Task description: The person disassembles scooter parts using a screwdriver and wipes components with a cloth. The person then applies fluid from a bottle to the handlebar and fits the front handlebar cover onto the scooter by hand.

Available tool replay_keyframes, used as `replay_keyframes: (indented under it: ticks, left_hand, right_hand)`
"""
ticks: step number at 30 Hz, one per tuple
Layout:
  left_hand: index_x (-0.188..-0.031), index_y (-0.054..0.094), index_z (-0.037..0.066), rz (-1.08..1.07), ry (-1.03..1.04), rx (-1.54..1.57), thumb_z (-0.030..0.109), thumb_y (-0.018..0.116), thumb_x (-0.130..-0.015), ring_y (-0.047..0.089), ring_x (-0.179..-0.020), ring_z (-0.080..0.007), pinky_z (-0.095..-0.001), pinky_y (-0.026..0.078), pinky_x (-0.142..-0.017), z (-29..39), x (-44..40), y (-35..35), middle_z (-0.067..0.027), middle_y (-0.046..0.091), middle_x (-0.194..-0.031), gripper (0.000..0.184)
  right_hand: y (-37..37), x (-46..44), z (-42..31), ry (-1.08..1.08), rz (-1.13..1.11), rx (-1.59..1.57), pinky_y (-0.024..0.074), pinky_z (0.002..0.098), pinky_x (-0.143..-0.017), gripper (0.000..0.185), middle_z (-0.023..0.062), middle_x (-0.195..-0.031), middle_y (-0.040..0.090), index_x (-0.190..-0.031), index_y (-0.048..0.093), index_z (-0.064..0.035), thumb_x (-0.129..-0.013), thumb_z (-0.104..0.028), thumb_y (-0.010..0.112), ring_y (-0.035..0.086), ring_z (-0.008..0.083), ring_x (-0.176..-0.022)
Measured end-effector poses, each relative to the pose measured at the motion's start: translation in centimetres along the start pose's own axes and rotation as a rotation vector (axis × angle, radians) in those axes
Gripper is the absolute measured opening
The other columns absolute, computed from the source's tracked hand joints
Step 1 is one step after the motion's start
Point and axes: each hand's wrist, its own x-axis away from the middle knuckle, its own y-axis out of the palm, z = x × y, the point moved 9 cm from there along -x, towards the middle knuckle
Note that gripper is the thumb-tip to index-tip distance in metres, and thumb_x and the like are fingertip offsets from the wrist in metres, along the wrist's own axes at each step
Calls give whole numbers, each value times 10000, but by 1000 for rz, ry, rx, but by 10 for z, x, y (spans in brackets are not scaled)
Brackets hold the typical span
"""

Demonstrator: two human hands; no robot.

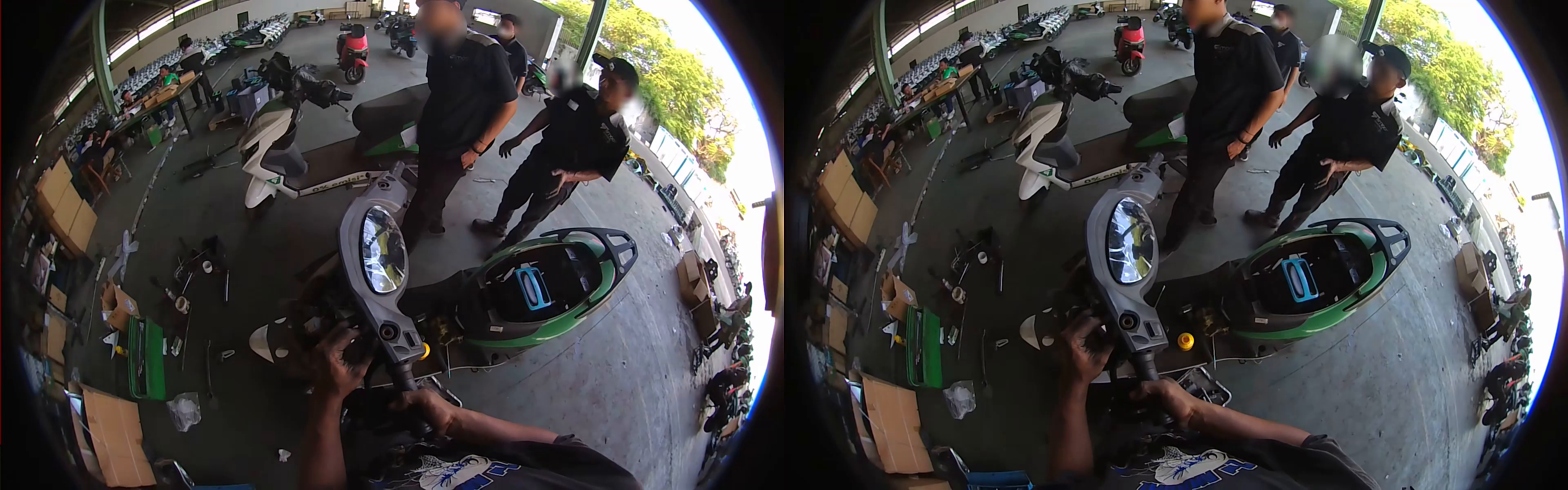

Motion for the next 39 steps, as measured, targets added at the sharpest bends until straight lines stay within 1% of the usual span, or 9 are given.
replay_keyframes:
  ticks: [9,11,14,17,21,27,29,33,39]
  left_hand:
    - [-882,677,-4,72,-29,118,146,749,-775,642,-820,-206,-306,501,-721,-9,4,1,-100,665,-900,197]
    - [-929,685,6,35,-105,132,136,722,-787,660,-823,-290,-351,502,-745,-12,4,4,-135,667,-868,197]
    - [-884,668,-5,87,-82,158,131,733,-772,666,-803,-287,-353,508,-723,-3,-3,1,-141,674,-863,188]
    - [-865,662,-3,113,-83,145,120,742,-763,676,-774,-270,-343,514,-698,-5,2,-1,-139,681,-846,179]
    - [-867,668,14,54,-282,255,122,751,-771,661,-758,-179,-309,508,-699,-23,5,7,-107,682,-824,167]
    - [-920,644,87,192,-422,689,111,759,-804,553,-765,-47,-215,462,-659,-48,22,32,42,616,-860,165]
    - [-953,631,79,87,-419,591,74,746,-810,585,-830,-61,-229,494,-702,-43,17,31,34,613,-917,183]
    - [-1067,558,59,133,-379,762,26,706,-832,624,-1012,-128,-284,523,-878,-53,22,43,-21,615,-1033,279]
    - [-1012,562,38,101,-375,704,41,703,-836,616,-1007,-120,-280,520,-887,-49,20,41,-39,637,-1052,225]
  right_hand:
    - [21,16,-14,-29,-28,-34,554,350,-730,405,141,-990,663,-1145,590,14,-792,-179,626,663,253,-909]
    - [9,-2,-2,-29,-82,-111,542,333,-679,388,140,-993,664,-1130,604,11,-796,-184,625,667,251,-853]
    - [-42,-37,14,-125,27,63,513,315,-596,339,142,-950,674,-1065,640,1,-796,-206,636,664,237,-769]
    - [-20,-13,5,-66,48,-29,476,301,-519,287,138,-846,681,-967,672,-19,-783,-239,655,656,214,-728]
    - [21,5,-17,-175,-95,-118,513,320,-669,292,140,-893,677,-946,649,33,-760,-193,646,659,226,-763]
    - [-21,-4,0,-84,83,-21,502,345,-603,311,185,-847,664,-929,615,62,-715,-163,594,656,278,-724]
    - [-9,-5,-9,-192,-28,-69,530,383,-684,343,213,-845,657,-951,596,78,-697,-153,580,658,324,-730]
    - [14,4,-15,-161,-34,-181,534,394,-724,367,180,-891,657,-1008,602,52,-697,-141,577,649,316,-764]
    - [15,5,-21,-226,-6,-100,532,400,-716,319,148,-852,637,-956,602,35,-699,-153,579,639,283,-792]
